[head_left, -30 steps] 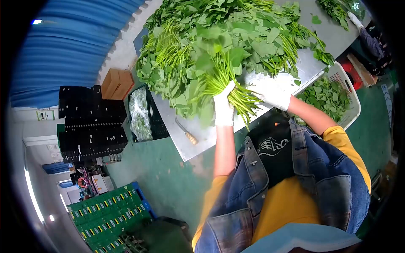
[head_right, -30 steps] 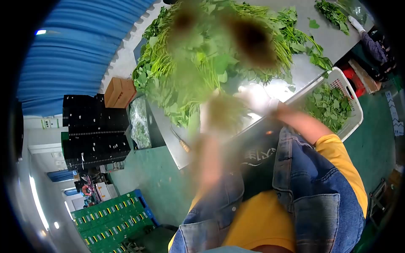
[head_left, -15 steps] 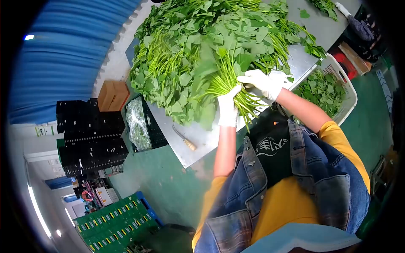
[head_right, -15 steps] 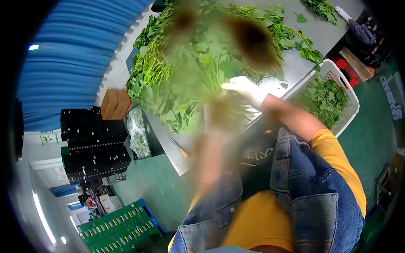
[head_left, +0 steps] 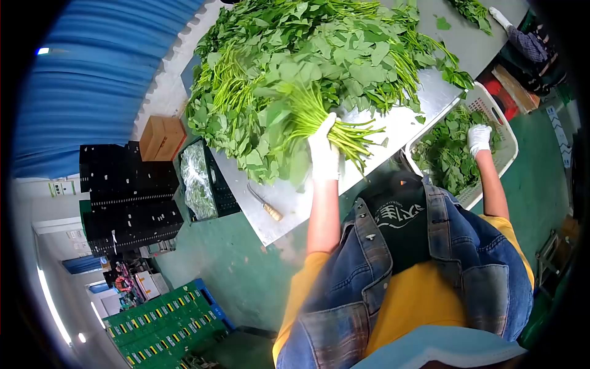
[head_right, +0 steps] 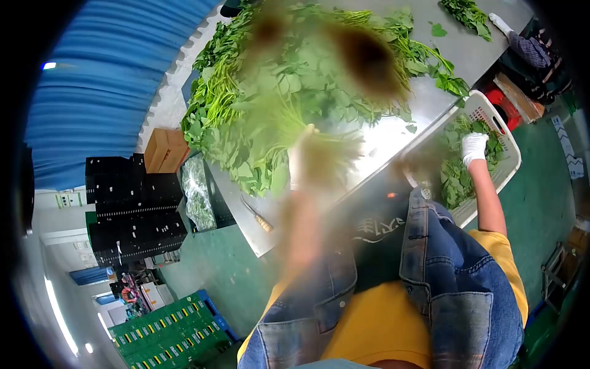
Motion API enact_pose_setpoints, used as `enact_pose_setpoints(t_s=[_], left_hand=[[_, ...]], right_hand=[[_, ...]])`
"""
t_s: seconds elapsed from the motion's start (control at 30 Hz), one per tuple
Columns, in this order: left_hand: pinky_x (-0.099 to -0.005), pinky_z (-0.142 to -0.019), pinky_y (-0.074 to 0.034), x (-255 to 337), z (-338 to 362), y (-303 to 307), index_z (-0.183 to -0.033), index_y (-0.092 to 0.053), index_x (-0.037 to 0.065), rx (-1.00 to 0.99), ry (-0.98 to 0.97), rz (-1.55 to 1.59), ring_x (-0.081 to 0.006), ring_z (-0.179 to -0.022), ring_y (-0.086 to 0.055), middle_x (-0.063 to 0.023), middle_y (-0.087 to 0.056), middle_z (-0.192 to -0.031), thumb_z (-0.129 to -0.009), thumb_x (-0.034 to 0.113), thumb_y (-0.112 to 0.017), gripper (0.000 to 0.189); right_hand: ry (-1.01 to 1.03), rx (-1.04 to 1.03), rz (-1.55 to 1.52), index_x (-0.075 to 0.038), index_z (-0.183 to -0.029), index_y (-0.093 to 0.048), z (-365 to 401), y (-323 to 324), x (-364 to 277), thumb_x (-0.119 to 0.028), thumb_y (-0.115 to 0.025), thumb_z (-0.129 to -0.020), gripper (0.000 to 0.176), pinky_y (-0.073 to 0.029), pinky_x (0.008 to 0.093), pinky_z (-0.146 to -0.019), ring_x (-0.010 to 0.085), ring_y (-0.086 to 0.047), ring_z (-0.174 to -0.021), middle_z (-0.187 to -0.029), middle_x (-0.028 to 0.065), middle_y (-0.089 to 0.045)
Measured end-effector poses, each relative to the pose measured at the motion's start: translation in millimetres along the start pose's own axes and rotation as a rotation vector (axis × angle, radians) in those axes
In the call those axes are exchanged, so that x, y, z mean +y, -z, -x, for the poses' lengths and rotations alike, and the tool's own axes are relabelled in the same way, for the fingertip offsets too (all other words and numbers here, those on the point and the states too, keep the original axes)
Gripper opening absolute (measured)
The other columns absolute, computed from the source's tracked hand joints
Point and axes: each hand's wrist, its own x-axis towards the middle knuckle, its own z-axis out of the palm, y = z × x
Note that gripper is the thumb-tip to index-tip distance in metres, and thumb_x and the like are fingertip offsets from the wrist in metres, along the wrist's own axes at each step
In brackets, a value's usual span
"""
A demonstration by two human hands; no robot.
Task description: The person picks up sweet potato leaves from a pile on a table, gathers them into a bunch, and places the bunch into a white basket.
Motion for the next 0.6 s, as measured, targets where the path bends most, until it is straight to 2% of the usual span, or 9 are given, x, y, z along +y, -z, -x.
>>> enact_pose_setpoints(t_s=[0.03,0.1,0.17,0.2,0.3,0.37,0.4,0.53,0.6], left_hand=[[-0.0279,-0.073,-0.049,1.2,1.0,-3.5,-0.096,-0.061,0.000,0.001,-0.019,-0.024,-0.0165,-0.077,-0.059,-0.0075,-0.061,-0.085,-0.077,-0.001,-0.068,0.020],[-0.0279,-0.077,-0.047,-12.6,4.8,-15.7,-0.099,-0.061,0.002,0.041,-0.299,-0.393,-0.0149,-0.082,-0.057,-0.0045,-0.061,-0.094,-0.076,-0.001,-0.070,0.024],[-0.0278,-0.078,-0.047,-18.7,30.2,-37.5,-0.101,-0.060,0.001,0.026,-0.474,-0.677,-0.0144,-0.083,-0.057,-0.0041,-0.061,-0.096,-0.076,-0.001,-0.070,0.027],[-0.0274,-0.078,-0.047,-30.5,17.9,-39.7,-0.104,-0.059,0.001,-0.039,-0.366,-0.223,-0.0138,-0.083,-0.057,-0.0036,-0.061,-0.096,-0.076,-0.003,-0.070,0.030],[-0.0269,-0.077,-0.048,-26.9,34.1,-54.3,-0.103,-0.060,0.001,-0.049,-0.301,-0.136,-0.0140,-0.081,-0.057,-0.0031,-0.061,-0.094,-0.076,-0.003,-0.070,0.029],[-0.0285,-0.076,-0.049,-12.9,40.7,-47.5,-0.103,-0.061,0.002,-0.114,-0.288,-0.208,-0.0154,-0.081,-0.059,-0.0043,-0.062,-0.093,-0.074,-0.003,-0.070,0.030],[-0.0290,-0.075,-0.049,-12.3,38.6,-42.0,-0.102,-0.061,0.002,-0.091,-0.268,-0.082,-0.0160,-0.080,-0.059,-0.0046,-0.062,-0.093,-0.075,-0.003,-0.070,0.029],[-0.0306,-0.075,-0.049,-10.1,35.6,-11.5,-0.100,-0.062,0.001,0.028,-0.207,0.100,-0.0175,-0.079,-0.060,-0.0056,-0.062,-0.093,-0.076,0.000,-0.070,0.025],[-0.0299,-0.075,-0.049,-2.3,43.7,-1.2,-0.100,-0.062,0.000,0.067,-0.250,0.114,-0.0169,-0.080,-0.059,-0.0058,-0.062,-0.093,-0.076,0.001,-0.070,0.025]], right_hand=[[-0.042,0.049,0.047,-0.004,-0.113,-0.063,2.4,10.8,-6.8,-0.035,-0.065,-0.080,0.046,-0.050,0.0403,-0.078,0.0298,-0.066,-0.087,-0.102,0.0157,-0.067],[0.195,0.152,-0.872,-0.001,-0.129,-0.049,-2.1,19.5,-35.0,-0.033,-0.068,-0.077,0.064,-0.045,0.0402,-0.093,0.0324,-0.058,-0.109,-0.124,0.0205,-0.055],[0.469,0.031,-1.442,-0.005,-0.142,-0.032,17.1,70.3,-98.0,-0.023,-0.075,-0.071,0.085,-0.038,0.0372,-0.102,0.0261,-0.048,-0.123,-0.140,0.0162,-0.042],[0.596,0.022,-1.398,-0.005,-0.143,-0.029,23.0,87.1,-127.8,-0.022,-0.077,-0.069,0.089,-0.035,0.0370,-0.105,0.0259,-0.044,-0.126,-0.143,0.0154,-0.038],[0.864,-0.055,-1.215,-0.003,-0.144,-0.024,25.2,86.5,-200.6,-0.020,-0.082,-0.063,0.101,-0.031,0.0359,-0.107,0.0253,-0.039,-0.128,-0.142,0.0153,-0.038],[0.832,-0.255,-1.098,-0.001,-0.139,-0.032,52.0,129.5,-221.4,-0.020,-0.083,-0.059,0.098,-0.035,0.0369,-0.103,0.0262,-0.044,-0.121,-0.136,0.0165,-0.043],[0.984,-0.281,-1.387,-0.001,-0.127,-0.047,37.5,108.0,-243.4,-0.023,-0.082,-0.060,0.078,-0.040,0.0364,-0.096,0.0244,-0.052,-0.110,-0.121,0.0155,-0.055],[0.992,-0.328,-1.334,0.000,-0.104,-0.062,28.4,87.2,-264.3,-0.017,-0.078,-0.065,0.046,-0.048,0.0316,-0.082,0.0155,-0.059,-0.088,-0.093,0.0074,-0.066],[0.971,-0.381,-1.298,0.000,-0.105,-0.061,36.7,91.3,-275.9,-0.015,-0.076,-0.065,0.045,-0.048,0.0302,-0.081,0.0149,-0.058,-0.088,-0.094,0.0075,-0.066]])
